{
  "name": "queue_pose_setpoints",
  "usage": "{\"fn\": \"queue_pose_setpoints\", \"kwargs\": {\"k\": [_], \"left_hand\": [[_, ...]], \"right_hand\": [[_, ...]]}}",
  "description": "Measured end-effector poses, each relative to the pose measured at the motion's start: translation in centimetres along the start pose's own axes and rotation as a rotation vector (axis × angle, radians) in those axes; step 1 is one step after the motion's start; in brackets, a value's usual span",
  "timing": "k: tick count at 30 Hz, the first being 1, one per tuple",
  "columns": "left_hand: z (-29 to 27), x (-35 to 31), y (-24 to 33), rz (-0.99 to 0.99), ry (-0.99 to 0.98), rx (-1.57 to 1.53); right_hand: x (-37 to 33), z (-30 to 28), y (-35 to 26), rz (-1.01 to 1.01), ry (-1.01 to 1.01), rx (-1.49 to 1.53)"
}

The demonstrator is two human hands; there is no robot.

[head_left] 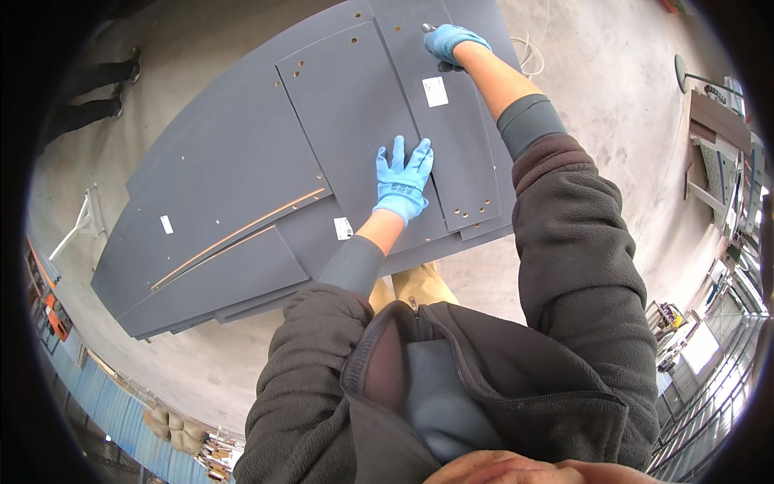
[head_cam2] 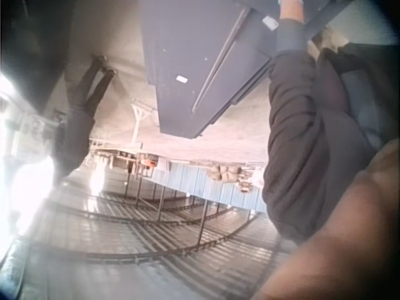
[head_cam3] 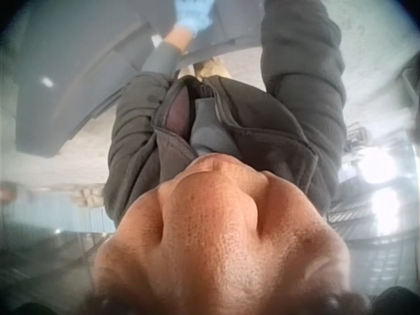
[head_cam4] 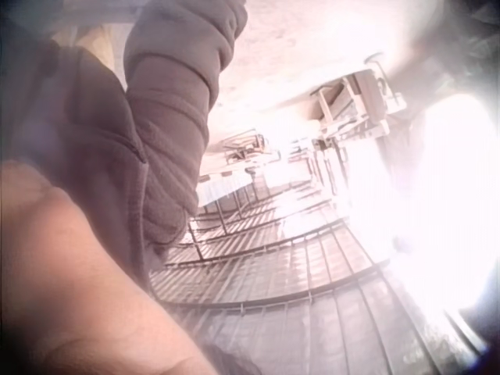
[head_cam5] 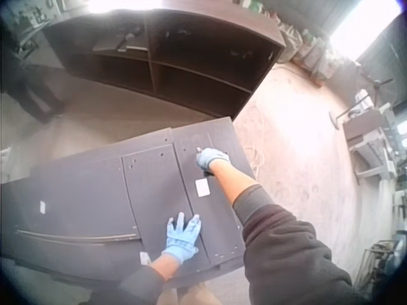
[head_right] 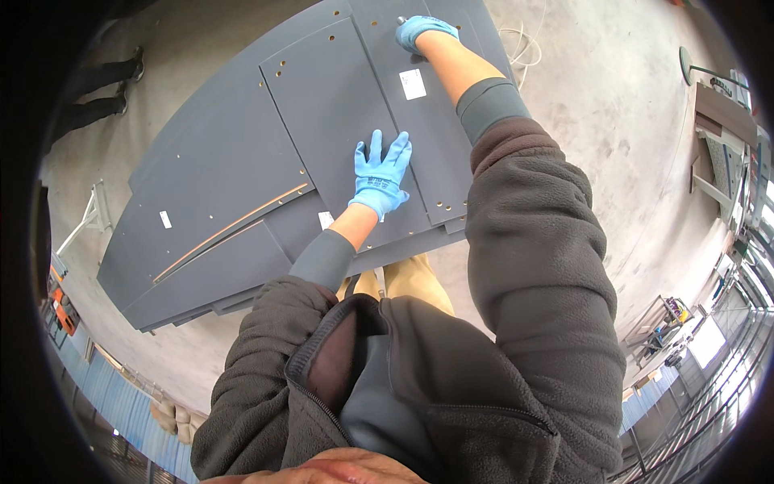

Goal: The person lifts and stacks large gray panels on a workbench, using a handheld tool to mark or align them. They repeatedly lift panels, place them in a stack, and adjust alignment while a coworker assists nearby.

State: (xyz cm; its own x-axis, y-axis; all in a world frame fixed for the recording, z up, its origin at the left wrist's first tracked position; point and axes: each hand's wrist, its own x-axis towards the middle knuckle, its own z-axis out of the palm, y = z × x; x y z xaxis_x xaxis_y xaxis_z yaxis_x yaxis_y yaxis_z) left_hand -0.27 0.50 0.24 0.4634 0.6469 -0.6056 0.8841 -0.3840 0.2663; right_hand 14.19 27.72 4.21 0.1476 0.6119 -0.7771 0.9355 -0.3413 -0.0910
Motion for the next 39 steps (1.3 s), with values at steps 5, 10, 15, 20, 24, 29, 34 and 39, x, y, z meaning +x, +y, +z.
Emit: {"fn": "queue_pose_setpoints", "kwargs": {"k": [5, 10, 15, 20, 24, 29, 34, 39], "left_hand": [[0.1, -0.1, 0.0, -0.001, 0.018, -0.007], [0.1, -0.2, 0.0, -0.005, 0.025, 0.002], [0.2, -0.1, 0.1, -0.007, 0.021, -0.003], [0.5, 0.0, 0.3, -0.008, 0.044, 0.01], [0.5, 0.0, 0.4, -0.016, 0.043, 0.025], [0.1, -0.2, 0.6, -0.016, 0.022, 0.05], [0.5, -0.2, 0.7, -0.012, 0.07, 0.056], [3.4, -0.2, -2.3, 0.093, 0.414, -0.207]], "right_hand": [[-0.9, 0.3, 1.0, 0.062, -0.069, -0.003], [-2.7, -0.2, 1.4, -0.031, -0.086, -0.037], [-6.4, 3.5, 6.9, -0.062, -0.58, -0.387], [1.7, -1.8, 11.7, 0.099, 0.096, 0.017], [3.6, 1.3, 15.6, -0.243, 0.01, -0.517], [-14.1, 16.2, 26.1, -0.009, -0.921, -0.644], [-23.8, 18.9, 26.5, 0.21, -0.755, -0.225], [-19.5, 12.7, 16.8, 0.052, -0.315, 0.248]]}}
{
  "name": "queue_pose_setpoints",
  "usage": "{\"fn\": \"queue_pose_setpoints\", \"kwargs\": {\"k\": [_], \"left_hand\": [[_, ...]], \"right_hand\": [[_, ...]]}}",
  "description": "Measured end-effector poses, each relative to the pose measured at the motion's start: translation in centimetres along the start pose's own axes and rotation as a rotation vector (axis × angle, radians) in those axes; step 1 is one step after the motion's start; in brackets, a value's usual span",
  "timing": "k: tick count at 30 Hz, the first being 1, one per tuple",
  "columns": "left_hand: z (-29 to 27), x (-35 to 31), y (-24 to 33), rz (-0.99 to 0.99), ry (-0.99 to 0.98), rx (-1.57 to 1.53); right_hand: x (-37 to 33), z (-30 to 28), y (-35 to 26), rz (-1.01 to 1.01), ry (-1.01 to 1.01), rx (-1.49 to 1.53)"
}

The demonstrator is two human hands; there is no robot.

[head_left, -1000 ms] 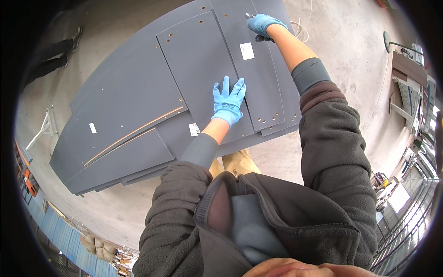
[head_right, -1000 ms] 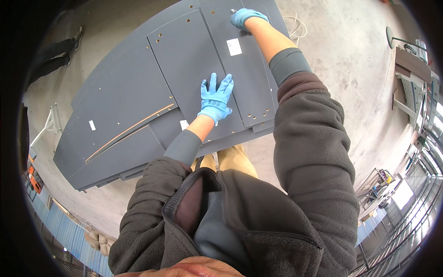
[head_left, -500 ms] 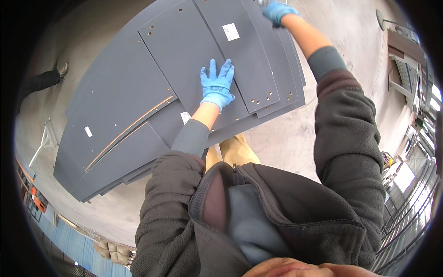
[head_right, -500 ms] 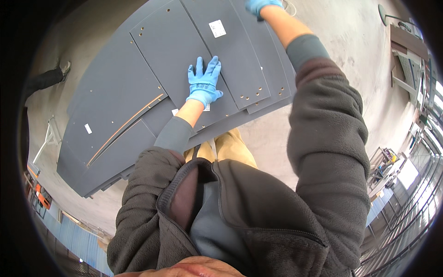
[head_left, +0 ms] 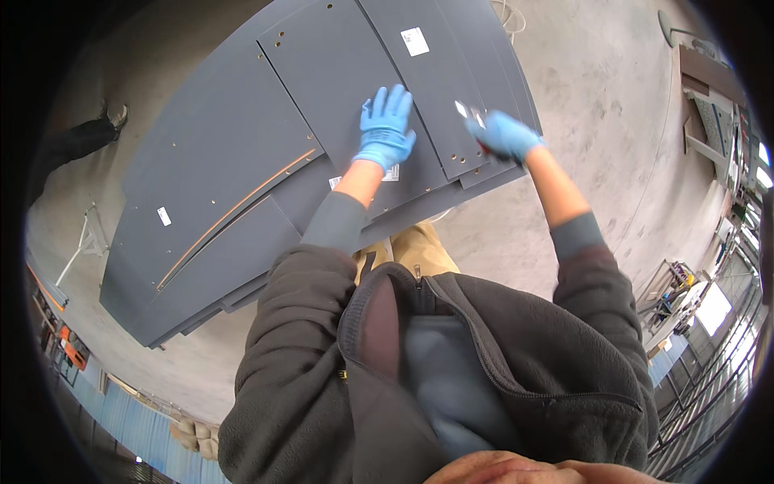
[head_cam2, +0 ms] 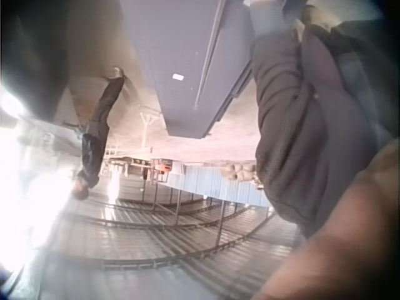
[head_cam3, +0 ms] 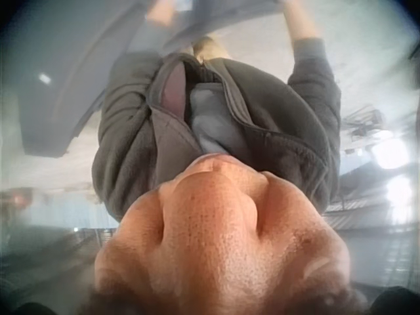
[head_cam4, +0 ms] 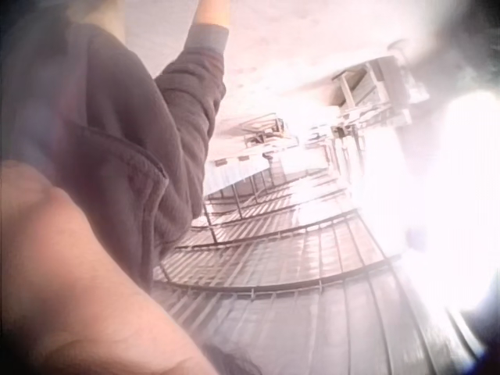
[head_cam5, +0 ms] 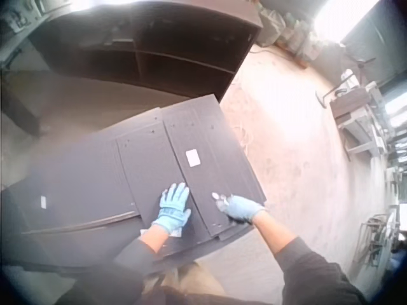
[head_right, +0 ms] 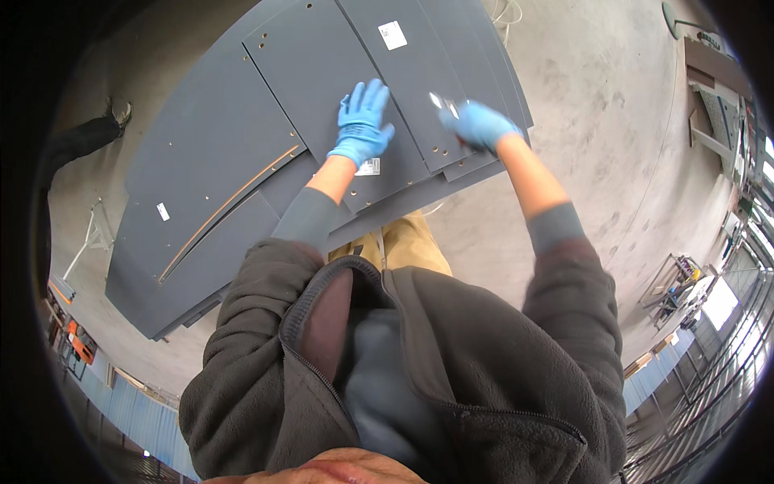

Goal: The person lifts and stacks large gray panels on a workbench, using a handheld tool to mark or align them. They repeatedly lift panels, place them in a stack, and adjust alignment while a coworker assists nearby.

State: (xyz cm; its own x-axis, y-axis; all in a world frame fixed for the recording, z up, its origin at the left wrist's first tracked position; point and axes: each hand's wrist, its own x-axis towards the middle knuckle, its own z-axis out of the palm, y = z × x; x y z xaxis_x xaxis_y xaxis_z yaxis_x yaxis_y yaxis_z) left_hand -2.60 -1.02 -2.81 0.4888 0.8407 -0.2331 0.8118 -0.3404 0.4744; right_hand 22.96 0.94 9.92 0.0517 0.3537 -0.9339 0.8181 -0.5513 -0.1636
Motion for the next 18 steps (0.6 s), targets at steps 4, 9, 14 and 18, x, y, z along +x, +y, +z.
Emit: {"fn": "queue_pose_setpoints", "kwargs": {"k": [4, 9, 14, 18], "left_hand": [[0.7, -3.5, -6.4, -0.114, 0.501, -0.073], [-0.3, -7.5, -11.3, -0.282, 0.364, 0.06], [-1.1, -7.1, -7.7, -0.169, 0.176, 0.173], [-1.3, -3.6, -2.0, 0.023, 0.109, 0.133]], "right_hand": [[3.9, -1.8, -10.3, -0.113, 0.275, 0.013], [-0.1, 7.8, -9.0, -0.227, -0.48, -0.781], [-0.1, 8.0, 3.4, -0.085, 0.115, 0.325], [3.9, 5.4, 11.5, 0.312, 0.755, 0.41]]}}
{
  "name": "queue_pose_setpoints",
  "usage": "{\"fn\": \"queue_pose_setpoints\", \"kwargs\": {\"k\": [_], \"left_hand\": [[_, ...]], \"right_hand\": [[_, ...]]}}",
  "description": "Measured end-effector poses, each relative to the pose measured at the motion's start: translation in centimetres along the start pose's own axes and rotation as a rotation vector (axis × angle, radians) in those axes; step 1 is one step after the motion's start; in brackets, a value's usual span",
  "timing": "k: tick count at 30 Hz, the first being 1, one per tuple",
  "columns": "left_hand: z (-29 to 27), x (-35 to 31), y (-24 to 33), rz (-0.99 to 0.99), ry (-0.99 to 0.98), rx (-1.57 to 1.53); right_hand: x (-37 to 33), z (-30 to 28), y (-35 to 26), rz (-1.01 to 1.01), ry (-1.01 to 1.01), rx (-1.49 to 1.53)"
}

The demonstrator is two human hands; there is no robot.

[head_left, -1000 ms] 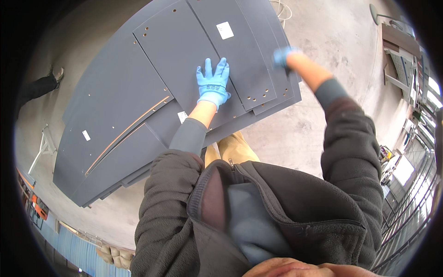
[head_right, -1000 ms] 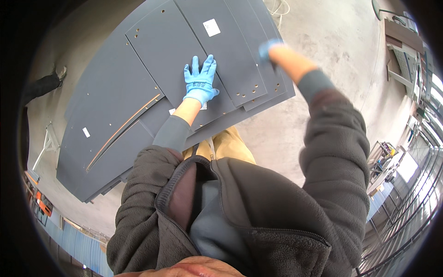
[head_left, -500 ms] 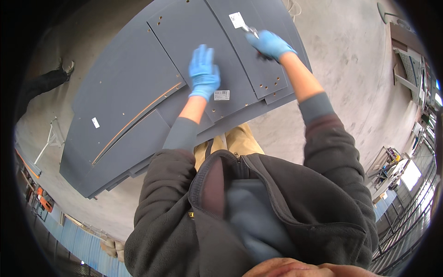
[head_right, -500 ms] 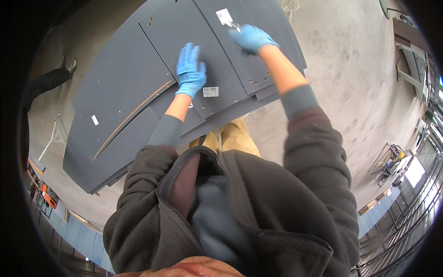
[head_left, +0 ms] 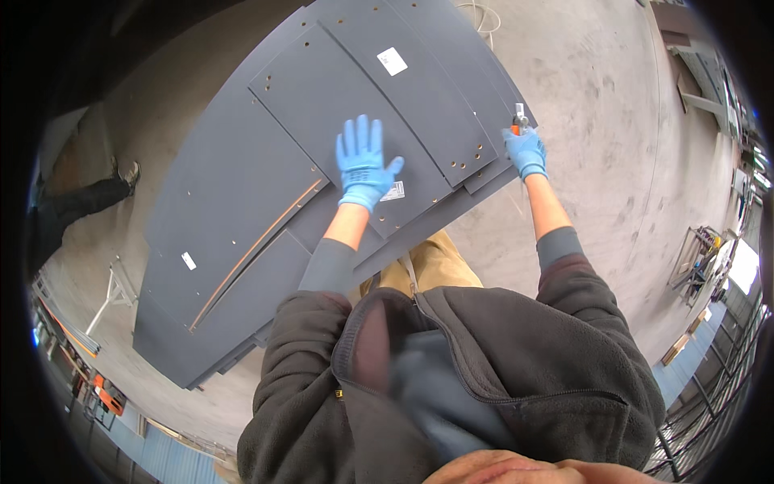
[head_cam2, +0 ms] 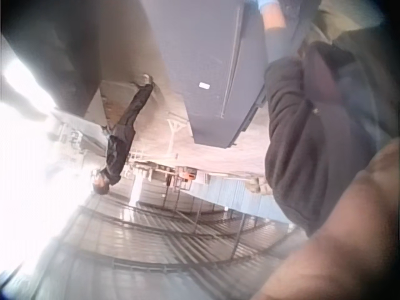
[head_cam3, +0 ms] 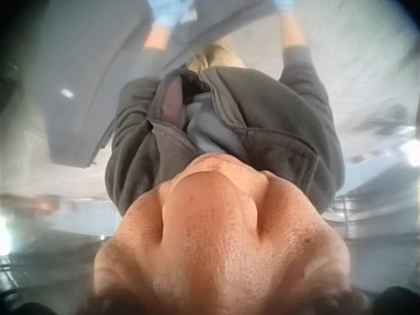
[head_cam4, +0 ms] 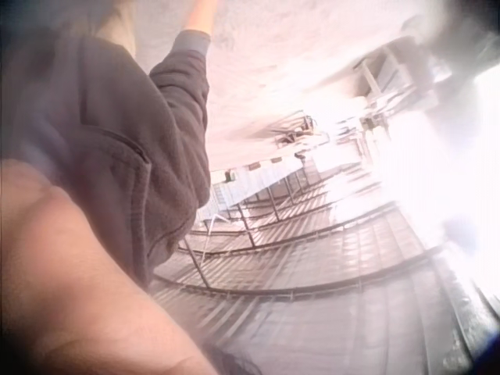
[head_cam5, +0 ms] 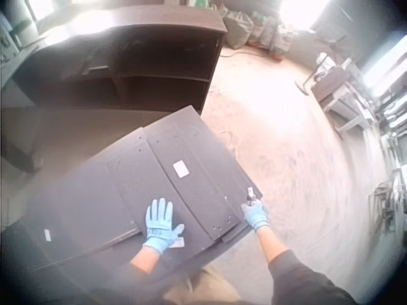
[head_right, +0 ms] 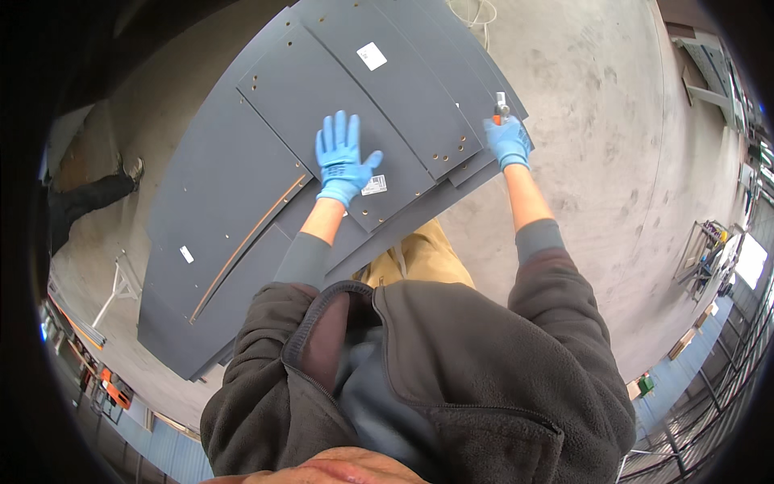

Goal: The person lifts and stacks large gray panels on a workbench, using a handheld tool to mark or align them. They repeatedly lift panels, place them in a stack, and adjust alignment while a coworker assists nearby.

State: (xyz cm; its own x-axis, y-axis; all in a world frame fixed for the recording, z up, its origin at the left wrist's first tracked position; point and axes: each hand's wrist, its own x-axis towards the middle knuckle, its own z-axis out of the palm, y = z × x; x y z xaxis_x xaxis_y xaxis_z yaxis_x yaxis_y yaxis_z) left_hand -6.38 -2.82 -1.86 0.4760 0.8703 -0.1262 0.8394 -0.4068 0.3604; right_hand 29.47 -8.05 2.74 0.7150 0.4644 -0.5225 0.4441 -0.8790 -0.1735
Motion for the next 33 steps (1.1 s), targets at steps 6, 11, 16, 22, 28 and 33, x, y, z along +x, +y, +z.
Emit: {"fn": "queue_pose_setpoints", "kwargs": {"k": [6, 11, 16, 22, 28, 33], "left_hand": [[0.9, 5.0, 7.4, 0.137, -0.267, 0.04], [2.0, 6.2, 9.2, 0.13, -0.451, 0.172], [2.7, 6.4, 10.0, 0.122, -0.483, 0.228], [3.2, 7.2, 10.9, 0.123, -0.442, 0.234], [2.8, 5.0, 11.7, 0.102, -0.38, 0.275], [1.7, 6.1, 12.9, 0.114, -0.352, 0.261]], "right_hand": [[5.6, -0.3, 0.7, -0.111, 0.12, -0.306], [8.0, 0.5, -1.5, -0.142, 0.094, -0.332], [10.5, -0.3, -0.3, -0.028, -0.101, -0.153], [12.7, 0.3, 0.4, -0.035, -0.148, -0.044], [9.4, 2.6, 4.6, -0.146, 0.142, 0.092], [1.8, 3.1, 10.6, 0.101, 0.123, 0.321]]}}
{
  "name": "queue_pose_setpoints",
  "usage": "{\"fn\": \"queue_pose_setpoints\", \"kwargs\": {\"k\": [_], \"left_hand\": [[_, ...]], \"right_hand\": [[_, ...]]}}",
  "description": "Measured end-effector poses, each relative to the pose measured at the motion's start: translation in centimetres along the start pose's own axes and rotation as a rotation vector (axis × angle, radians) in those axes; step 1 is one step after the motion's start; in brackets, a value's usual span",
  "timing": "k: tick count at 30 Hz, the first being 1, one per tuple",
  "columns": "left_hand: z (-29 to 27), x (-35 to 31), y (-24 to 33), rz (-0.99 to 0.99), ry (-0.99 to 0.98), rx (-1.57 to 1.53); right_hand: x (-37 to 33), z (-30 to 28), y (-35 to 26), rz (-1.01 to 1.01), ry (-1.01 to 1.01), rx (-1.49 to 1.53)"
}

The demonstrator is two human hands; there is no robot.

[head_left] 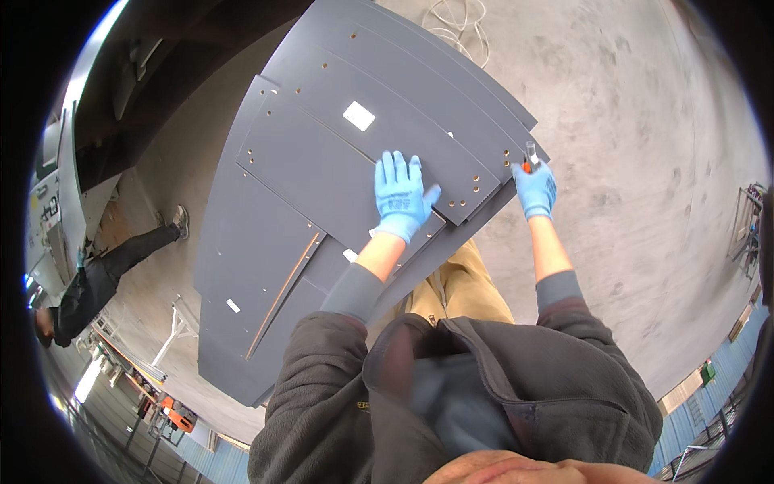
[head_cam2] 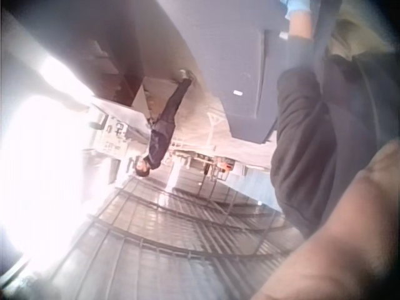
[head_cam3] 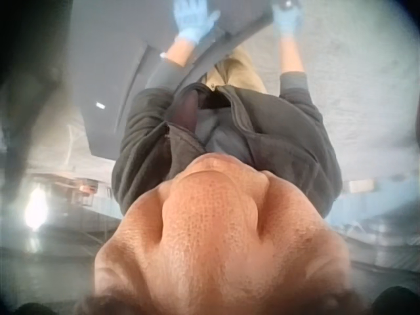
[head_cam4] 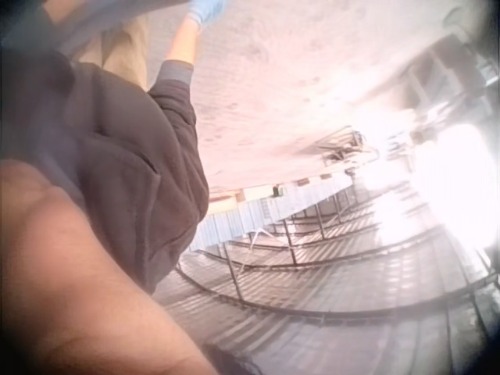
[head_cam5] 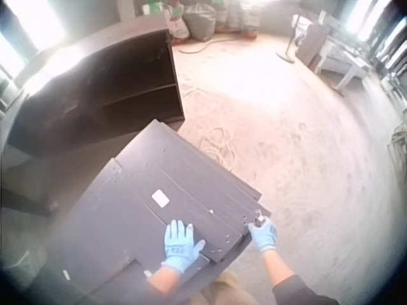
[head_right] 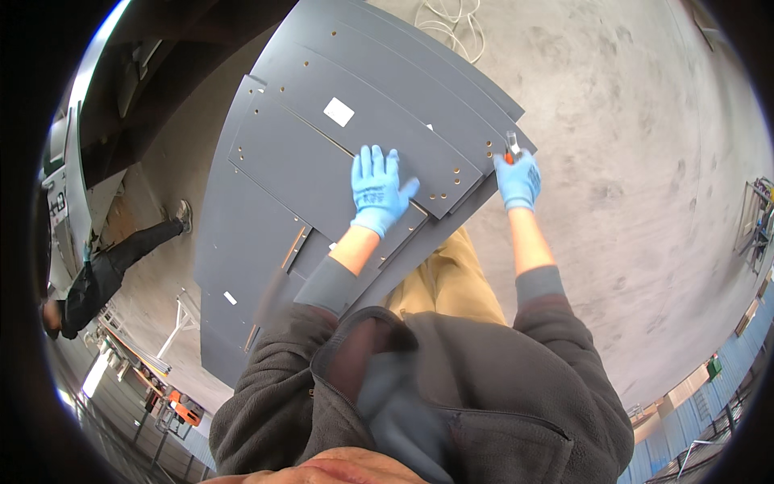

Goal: The person lifts and stacks large gray panels on a workbench, using a handheld tool to mark or align them. They repeatedly lift panels, place them in a stack, and adjust alignment while a coworker assists nearby.

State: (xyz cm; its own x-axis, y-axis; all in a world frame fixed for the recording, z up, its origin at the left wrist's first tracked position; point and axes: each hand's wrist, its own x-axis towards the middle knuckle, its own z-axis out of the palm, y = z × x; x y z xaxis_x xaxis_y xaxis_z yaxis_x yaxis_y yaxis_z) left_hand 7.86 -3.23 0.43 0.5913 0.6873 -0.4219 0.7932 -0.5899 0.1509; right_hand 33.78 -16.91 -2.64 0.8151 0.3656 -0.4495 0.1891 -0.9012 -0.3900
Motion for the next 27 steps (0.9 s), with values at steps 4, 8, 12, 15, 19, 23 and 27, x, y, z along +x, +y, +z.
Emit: {"fn": "queue_pose_setpoints", "kwargs": {"k": [4, 8, 12, 15, 19, 23, 27], "left_hand": [[-3.6, 10.6, -4.4, 0.034, 0.539, 0.093], [-7.1, 23.0, -10.2, -0.062, 0.548, 0.346], [-8.5, 28.6, -13.3, -0.275, 0.159, 0.302], [-9.0, 29.5, -14.0, -0.305, 0.1, 0.216], [-9.6, 30.4, -13.8, -0.314, 0.079, 0.187], [-9.9, 31.3, -13.4, -0.335, 0.059, 0.151], [-9.6, 32.4, -13.5, -0.311, 0.129, 0.135]], "right_hand": [[-3.4, 0.4, 1.9, 0.127, -0.08, 0.052], [-3.5, 1.4, 2.0, 0.137, 0.004, 0.134], [-3.0, 1.1, 2.6, 0.149, -0.034, 0.116], [-2.7, 1.0, 2.4, 0.147, -0.035, 0.114], [-2.0, 2.1, 0.7, 0.108, 0.028, 0.107], [-1.1, 2.7, -0.9, 0.186, 0.067, 0.15], [0.5, 2.1, -1.5, 0.164, 0.115, 0.223]]}}
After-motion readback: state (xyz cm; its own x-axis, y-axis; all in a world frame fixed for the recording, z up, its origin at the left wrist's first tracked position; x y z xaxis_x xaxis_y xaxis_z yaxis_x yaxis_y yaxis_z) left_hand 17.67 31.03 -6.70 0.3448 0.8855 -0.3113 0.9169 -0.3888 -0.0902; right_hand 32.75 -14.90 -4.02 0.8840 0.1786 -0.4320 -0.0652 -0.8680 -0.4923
